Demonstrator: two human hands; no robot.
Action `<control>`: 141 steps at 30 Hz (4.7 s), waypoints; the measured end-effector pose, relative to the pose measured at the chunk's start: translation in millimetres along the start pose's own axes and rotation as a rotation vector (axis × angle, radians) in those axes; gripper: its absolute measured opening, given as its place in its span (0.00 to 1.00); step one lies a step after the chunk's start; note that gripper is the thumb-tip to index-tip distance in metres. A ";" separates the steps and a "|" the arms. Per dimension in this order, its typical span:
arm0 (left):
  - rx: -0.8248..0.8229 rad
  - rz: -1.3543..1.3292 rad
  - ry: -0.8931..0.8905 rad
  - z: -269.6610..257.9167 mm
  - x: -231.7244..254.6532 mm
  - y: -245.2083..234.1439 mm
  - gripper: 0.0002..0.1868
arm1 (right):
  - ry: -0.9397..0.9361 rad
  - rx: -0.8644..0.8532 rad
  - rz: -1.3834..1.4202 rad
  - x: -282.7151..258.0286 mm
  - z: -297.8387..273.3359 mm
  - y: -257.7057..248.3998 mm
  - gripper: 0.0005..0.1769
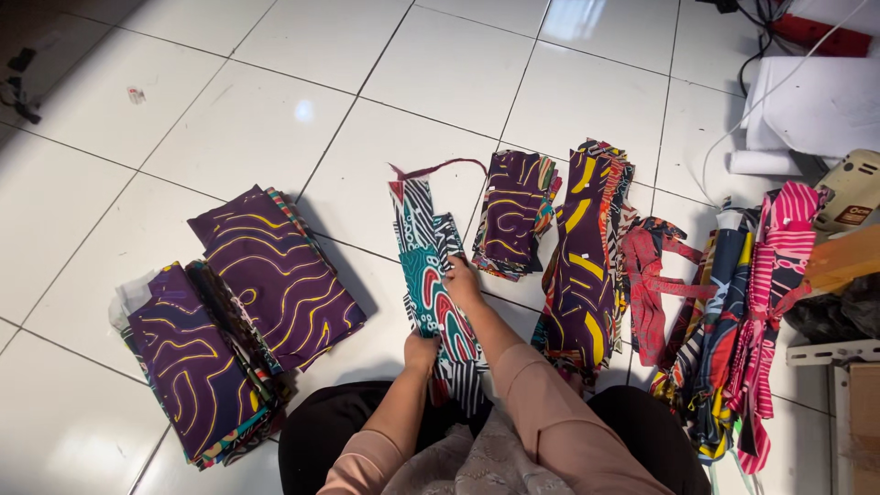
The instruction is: The person sits on the floor and folds multiple pieces of patterned fabric into neat stacks. They handle the fabric by hand, aligning edges and smoothing the material before placing each folded piece onto a growing pile.
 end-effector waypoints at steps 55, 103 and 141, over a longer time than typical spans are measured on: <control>-1.611 0.043 -0.066 -460.2 177.4 122.5 0.35 | 0.270 0.561 -0.536 206.0 -90.7 -461.1 0.13; -0.804 0.488 0.587 -165.0 -42.2 33.1 0.15 | 0.359 -0.052 -0.396 34.4 -100.8 -30.9 0.46; -0.049 1.021 0.679 165.2 212.9 38.0 0.17 | 0.313 -0.504 0.042 76.6 -74.3 -22.2 0.33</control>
Point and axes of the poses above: each hand's wrist, its own z-axis towards the middle knuckle, its own y-axis out of the palm, x = y × z, the point moved 7 cm from there along z, towards the middle knuckle, and after that the axes turned 13 degrees about -z, right-handed, at the moved point
